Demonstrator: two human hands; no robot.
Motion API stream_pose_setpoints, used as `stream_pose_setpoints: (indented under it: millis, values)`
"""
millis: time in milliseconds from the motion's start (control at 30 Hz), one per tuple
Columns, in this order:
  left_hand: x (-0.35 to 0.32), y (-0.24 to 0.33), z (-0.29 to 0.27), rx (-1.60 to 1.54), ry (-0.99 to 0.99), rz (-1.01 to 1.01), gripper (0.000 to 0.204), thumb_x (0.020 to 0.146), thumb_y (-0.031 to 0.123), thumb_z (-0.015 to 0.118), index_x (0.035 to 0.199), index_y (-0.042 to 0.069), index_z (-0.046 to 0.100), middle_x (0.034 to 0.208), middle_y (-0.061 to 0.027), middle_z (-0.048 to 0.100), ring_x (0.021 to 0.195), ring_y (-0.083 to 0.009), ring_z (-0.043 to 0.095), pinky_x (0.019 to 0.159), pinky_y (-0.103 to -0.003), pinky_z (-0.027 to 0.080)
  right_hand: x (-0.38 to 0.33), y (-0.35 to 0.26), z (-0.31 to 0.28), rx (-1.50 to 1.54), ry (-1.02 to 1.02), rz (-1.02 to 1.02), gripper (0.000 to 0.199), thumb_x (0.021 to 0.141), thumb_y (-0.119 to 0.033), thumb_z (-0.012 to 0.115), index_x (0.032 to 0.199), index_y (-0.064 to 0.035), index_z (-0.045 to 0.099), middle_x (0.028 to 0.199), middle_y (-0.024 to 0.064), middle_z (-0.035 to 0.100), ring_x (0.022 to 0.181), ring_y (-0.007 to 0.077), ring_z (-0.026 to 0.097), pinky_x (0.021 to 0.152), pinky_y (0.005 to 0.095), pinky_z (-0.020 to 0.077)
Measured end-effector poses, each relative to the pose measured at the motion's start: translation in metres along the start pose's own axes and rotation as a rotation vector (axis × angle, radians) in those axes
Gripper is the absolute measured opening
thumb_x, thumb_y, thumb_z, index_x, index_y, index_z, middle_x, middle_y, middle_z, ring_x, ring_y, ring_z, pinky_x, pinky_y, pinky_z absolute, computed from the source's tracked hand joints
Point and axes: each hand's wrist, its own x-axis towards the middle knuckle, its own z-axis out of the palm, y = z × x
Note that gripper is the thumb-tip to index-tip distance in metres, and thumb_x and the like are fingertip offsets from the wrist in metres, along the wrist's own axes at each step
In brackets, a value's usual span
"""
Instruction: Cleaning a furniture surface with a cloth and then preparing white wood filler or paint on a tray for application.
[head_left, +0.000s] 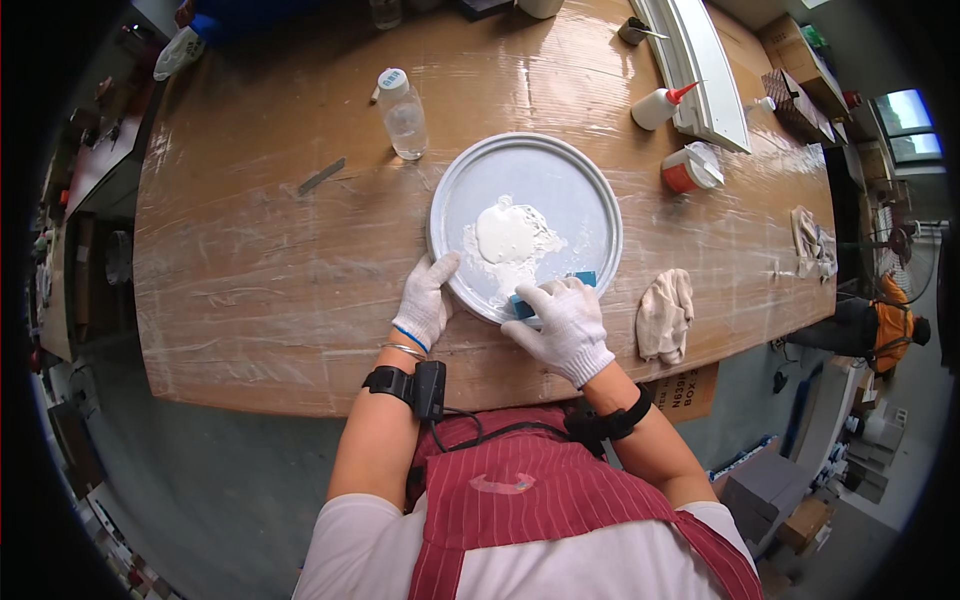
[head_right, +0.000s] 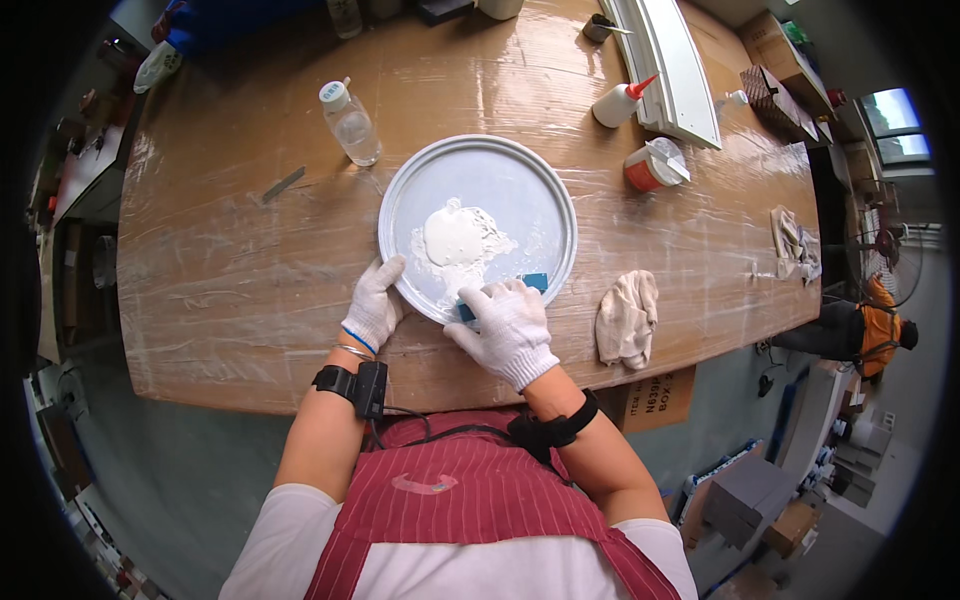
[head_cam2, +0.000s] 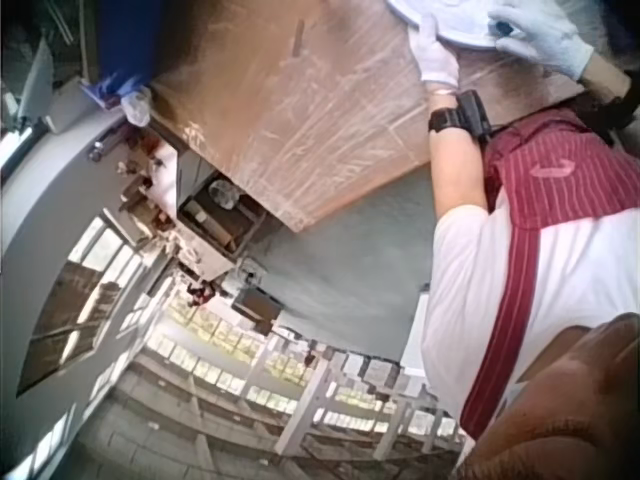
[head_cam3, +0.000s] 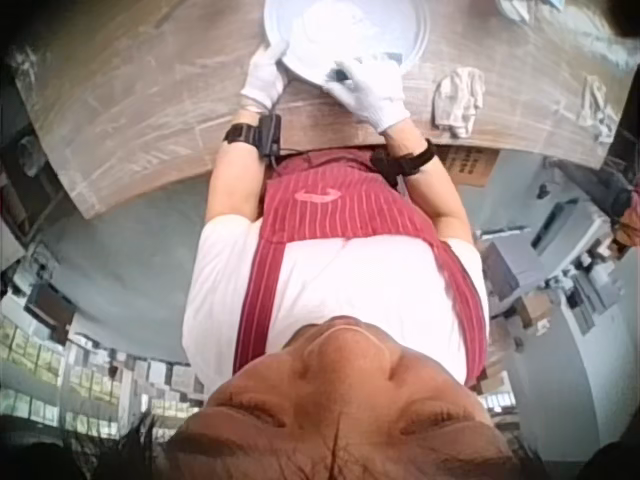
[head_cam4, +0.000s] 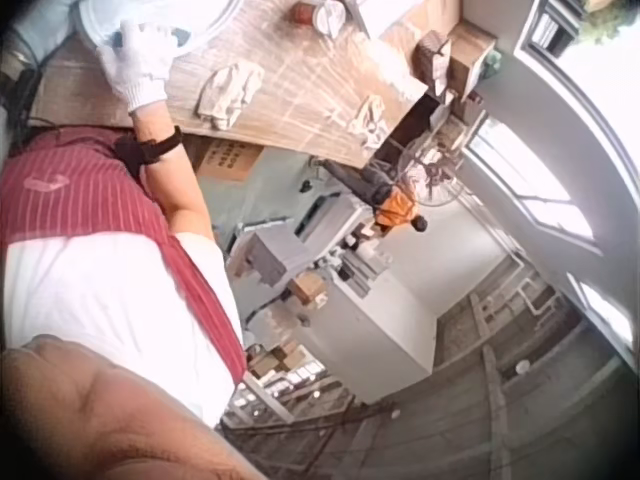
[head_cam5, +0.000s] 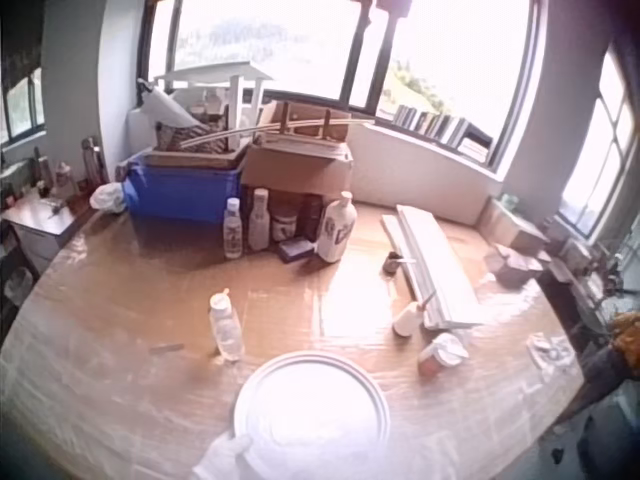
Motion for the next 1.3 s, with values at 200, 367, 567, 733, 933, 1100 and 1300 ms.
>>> stream_pose_setpoints:
  millis: [200,367,567,733,933,1100,1300]
  values:
    - [0.006,-0.004,-0.013,0.052,-0.010,-0.001,0.058,0.102,0.022,0.060,0.151,-0.001,0.038,0.143,-0.0194,0.055,0.129,-0.0334,0.058,0.107,-0.052,0.051,-0.003,0.037,-0.005,0.541,0.260,0.479,0.030,0.084,-0.013,0.072,0.112,-0.0012,0.073,0.101,0.0185,0.072,0.093,0.0331,0.068,0.090,0.0419,0.0534]
    - [0.009,-0.004,-0.013,0.067,-0.010,0.012,0.059,0.102,0.021,0.061,0.151,-0.002,0.038,0.144,-0.0195,0.054,0.129,-0.0332,0.057,0.109,-0.052,0.049,0.002,0.099,-0.020,0.037,0.186,0.367,0.042,0.085,-0.019,0.072,0.123,-0.0010,0.070,0.116,0.0184,0.071,0.109,0.0371,0.065,0.101,0.0437,0.0499]
    - [0.002,0.000,-0.008,0.024,0.012,0.028,0.055,0.100,0.017,0.063,0.146,-0.006,0.043,0.138,-0.0200,0.058,0.124,-0.0300,0.060,0.110,-0.045,0.048,-0.011,0.085,-0.023,-0.004,0.120,0.280,0.071,0.074,-0.022,0.081,0.139,-0.0044,0.058,0.136,0.0203,0.061,0.122,0.0382,0.057,0.109,0.0456,0.0435]
    - [0.002,0.001,-0.004,0.016,0.017,0.016,0.056,0.100,0.016,0.063,0.147,-0.005,0.042,0.139,-0.0198,0.058,0.125,-0.0300,0.059,0.110,-0.046,0.048,-0.002,0.090,-0.003,-0.105,0.124,0.366,0.070,0.075,-0.025,0.083,0.137,-0.0076,0.058,0.130,0.0158,0.064,0.125,0.0367,0.056,0.108,0.0460,0.0437]
    - [0.003,-0.002,-0.003,0.025,0.024,0.012,0.056,0.099,0.016,0.064,0.147,-0.005,0.043,0.138,-0.0193,0.059,0.124,-0.0302,0.060,0.110,-0.046,0.048,0.016,0.107,-0.007,0.056,0.464,0.277,0.058,0.078,-0.019,0.082,0.131,-0.0024,0.065,0.118,0.0192,0.069,0.113,0.0369,0.062,0.102,0.0473,0.0478]
    - [0.000,-0.006,-0.010,0.015,0.021,0.053,0.055,0.095,0.013,0.065,0.144,-0.006,0.046,0.135,-0.0185,0.061,0.122,-0.0301,0.061,0.110,-0.044,0.048,-0.031,0.132,-0.013,0.072,0.463,0.378,0.048,0.084,-0.017,0.079,0.127,-0.0011,0.068,0.119,0.0208,0.069,0.118,0.0358,0.061,0.105,0.0454,0.0466]
    - [-0.012,-0.029,-0.022,-0.108,0.026,0.159,0.057,0.089,0.010,0.063,0.142,-0.007,0.049,0.132,-0.0195,0.064,0.122,-0.0310,0.062,0.110,-0.044,0.048,-0.102,0.193,-0.023,-0.033,0.398,0.467,0.037,0.088,-0.015,0.073,0.123,-0.0031,0.070,0.119,0.0189,0.070,0.117,0.0368,0.061,0.103,0.0449,0.0478]
